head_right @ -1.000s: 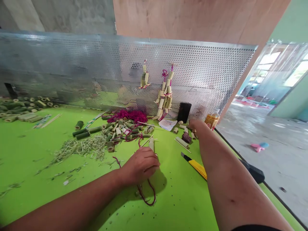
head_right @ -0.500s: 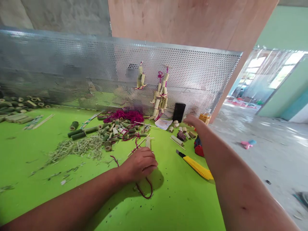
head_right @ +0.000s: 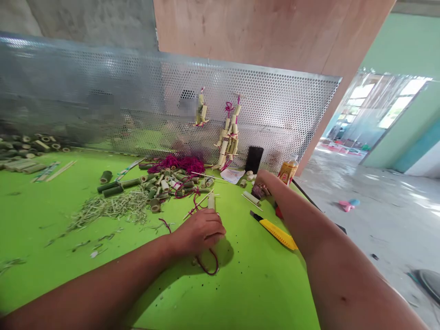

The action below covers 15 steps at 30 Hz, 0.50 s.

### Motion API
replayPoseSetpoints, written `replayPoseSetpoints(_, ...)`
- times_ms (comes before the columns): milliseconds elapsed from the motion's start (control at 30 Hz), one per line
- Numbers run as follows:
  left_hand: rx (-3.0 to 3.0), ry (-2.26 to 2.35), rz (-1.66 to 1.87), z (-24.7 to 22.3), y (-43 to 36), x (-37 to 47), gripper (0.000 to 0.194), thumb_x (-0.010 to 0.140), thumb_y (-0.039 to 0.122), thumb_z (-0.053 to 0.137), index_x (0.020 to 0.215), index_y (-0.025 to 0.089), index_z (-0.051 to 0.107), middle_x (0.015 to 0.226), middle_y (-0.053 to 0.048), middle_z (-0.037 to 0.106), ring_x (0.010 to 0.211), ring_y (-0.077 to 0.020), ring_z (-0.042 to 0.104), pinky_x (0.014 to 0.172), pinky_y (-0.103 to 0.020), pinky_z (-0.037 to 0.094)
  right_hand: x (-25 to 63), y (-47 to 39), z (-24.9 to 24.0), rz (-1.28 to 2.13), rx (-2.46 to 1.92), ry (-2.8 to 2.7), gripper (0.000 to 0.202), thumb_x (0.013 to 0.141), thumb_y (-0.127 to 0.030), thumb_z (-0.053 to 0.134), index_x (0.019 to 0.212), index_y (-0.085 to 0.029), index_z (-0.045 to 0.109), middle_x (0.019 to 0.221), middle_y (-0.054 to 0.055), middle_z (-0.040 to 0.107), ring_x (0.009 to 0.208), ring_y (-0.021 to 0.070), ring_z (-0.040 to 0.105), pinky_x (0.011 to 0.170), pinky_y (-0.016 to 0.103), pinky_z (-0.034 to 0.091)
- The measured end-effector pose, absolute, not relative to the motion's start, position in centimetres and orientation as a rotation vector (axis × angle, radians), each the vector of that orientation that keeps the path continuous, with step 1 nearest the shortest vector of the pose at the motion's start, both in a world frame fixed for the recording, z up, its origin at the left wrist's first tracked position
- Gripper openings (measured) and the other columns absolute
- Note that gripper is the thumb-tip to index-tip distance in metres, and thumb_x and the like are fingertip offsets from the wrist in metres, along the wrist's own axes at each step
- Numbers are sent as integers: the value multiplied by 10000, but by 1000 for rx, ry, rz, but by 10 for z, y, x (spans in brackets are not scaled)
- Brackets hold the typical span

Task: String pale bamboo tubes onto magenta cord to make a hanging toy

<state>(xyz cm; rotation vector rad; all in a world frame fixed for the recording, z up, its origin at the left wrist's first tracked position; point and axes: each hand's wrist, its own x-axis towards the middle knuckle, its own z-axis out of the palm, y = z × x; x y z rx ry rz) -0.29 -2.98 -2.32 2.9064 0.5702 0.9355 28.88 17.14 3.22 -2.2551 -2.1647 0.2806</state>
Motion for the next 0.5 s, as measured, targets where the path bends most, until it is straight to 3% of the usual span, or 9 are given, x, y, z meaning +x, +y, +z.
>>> replayPoseSetpoints(233, 2867, 566, 975, -24, -29, -1, 144, 918, 229, 603, 859, 167, 719, 767, -45, 699, 738, -162, 591, 762, -304, 441, 288, 150, 28, 488, -2309, -1955, 341, 970, -366, 621, 1249, -170, 621, 1260, 102, 632, 1056, 223, 649, 891, 428, 568)
replayPoseSetpoints(333, 2808, 583, 1031, -22, -26, -2, 162, 926, 226, 588, 847, 167, 716, 782, -48, 712, 755, -164, 611, 774, -304, 459, 294, 136, 32, 508, -2094, -1855, 232, 924, -332, 667, 1048, -137, 647, 976, 71, 679, 841, 185, 647, 732, 323, 553)
replayPoseSetpoints(400, 2731, 628, 1113, -22, -24, -4, 177, 933, 218, 566, 846, 168, 713, 796, -53, 715, 772, -165, 621, 777, -306, 480, 297, 126, 41, 560, -1901, -1805, 180, 887, -314, 679, 917, -156, 598, 748, 24, 617, 666, 145, 575, 597, 270, 485)
replayPoseSetpoints(500, 2539, 745, 1273, -19, -21, -7, 157, 923, 240, 577, 940, 167, 716, 912, -72, 715, 855, -172, 638, 825, -325, 526, 293, 104, 58, 710, -1635, -1783, 234, 849, -379, 674, 859, -207, 515, 648, -35, 526, 530, 95, 456, 501, 240, 400)
